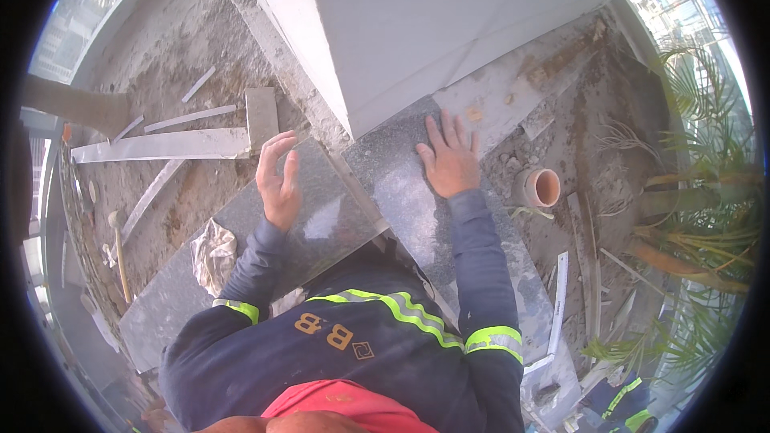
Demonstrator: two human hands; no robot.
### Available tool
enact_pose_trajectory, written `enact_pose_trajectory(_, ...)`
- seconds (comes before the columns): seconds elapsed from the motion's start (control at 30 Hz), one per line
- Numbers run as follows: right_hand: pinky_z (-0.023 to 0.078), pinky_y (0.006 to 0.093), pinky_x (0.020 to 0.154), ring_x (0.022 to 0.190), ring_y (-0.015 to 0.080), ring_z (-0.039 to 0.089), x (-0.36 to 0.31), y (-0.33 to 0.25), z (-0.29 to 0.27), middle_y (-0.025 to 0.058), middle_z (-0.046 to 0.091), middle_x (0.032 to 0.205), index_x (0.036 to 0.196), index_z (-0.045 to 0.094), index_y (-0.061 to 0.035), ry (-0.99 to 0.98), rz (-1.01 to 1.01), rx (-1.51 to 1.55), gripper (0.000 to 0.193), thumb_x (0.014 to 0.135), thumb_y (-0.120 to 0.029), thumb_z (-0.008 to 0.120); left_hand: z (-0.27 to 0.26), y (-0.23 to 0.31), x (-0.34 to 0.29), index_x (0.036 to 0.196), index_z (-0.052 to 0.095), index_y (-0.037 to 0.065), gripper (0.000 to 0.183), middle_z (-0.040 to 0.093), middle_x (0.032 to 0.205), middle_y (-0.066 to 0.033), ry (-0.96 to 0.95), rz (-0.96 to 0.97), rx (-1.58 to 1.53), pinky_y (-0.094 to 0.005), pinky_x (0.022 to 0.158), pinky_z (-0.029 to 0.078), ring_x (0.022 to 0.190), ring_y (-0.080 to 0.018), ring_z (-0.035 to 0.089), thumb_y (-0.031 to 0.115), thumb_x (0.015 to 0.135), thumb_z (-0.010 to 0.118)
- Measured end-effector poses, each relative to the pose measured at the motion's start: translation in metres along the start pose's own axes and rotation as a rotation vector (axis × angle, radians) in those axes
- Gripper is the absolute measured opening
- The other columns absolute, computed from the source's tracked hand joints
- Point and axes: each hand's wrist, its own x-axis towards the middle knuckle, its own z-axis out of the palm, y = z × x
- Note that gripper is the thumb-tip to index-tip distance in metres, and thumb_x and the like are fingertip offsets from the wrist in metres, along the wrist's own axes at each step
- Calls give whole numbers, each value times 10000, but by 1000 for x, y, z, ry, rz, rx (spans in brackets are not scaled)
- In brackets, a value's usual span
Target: The person uses an angle grinder to cut a large stone tile on a construction site. After cutting, they measure the tile with a tape measure and a square ruler, then mark it with a pencil.
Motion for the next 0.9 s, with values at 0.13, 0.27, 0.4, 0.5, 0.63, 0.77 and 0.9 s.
enact_pose_trajectory(0.13,267,622,1214,1525,436,333,-63,111,-16,291,368,1623,1562,454,-47,114,527,-96,707,1047,-526,533,-1,-5,11,1172,678,-17,211,683,1252,-176,-97,7,28,-411,1031,499,1192,-306,650,48,980,621)
enact_pose_trajectory(0.27,286,627,1198,1513,445,350,-127,102,-44,296,359,1627,1539,485,-32,148,424,42,696,1002,-442,655,5,-3,26,1180,681,-15,214,683,1247,-178,-66,18,19,-409,1032,503,1192,-297,650,53,987,620)
enact_pose_trajectory(0.4,276,608,1209,1511,451,352,-190,81,-52,294,355,1631,1542,485,-38,30,540,51,721,972,-426,696,19,17,76,1399,533,-31,381,584,1403,-223,20,239,-146,-462,1123,471,1327,-337,575,156,1068,540)
enact_pose_trajectory(0.5,267,604,1213,1512,461,344,-235,66,-55,299,352,1632,1550,475,-40,15,725,122,736,967,-429,699,39,70,131,1511,398,-54,626,516,1472,-272,193,640,-196,-487,1170,436,1404,-366,516,386,1086,529)
enact_pose_trajectory(0.63,261,601,1214,1508,479,344,-283,49,-65,326,348,1625,1559,462,-36,3,906,174,728,978,-413,687,57,121,186,1494,355,-106,837,540,1360,-250,123,1034,-351,-418,994,531,1210,-302,608,547,1021,582)
enact_pose_trajectory(0.77,282,557,1219,1501,488,356,-335,50,-46,351,354,1611,1554,463,-18,33,994,211,700,993,-375,680,71,125,188,1490,334,-130,916,563,1252,-212,182,1028,-409,-374,875,544,1083,-255,621,586,987,604)
enact_pose_trajectory(0.9,315,519,1213,1499,498,356,-345,48,-39,353,348,1613,1546,458,16,74,949,195,687,993,-322,688,71,122,185,1516,295,-144,940,562,1251,-219,184,996,-400,-377,894,547,1104,-268,624,573,987,596)
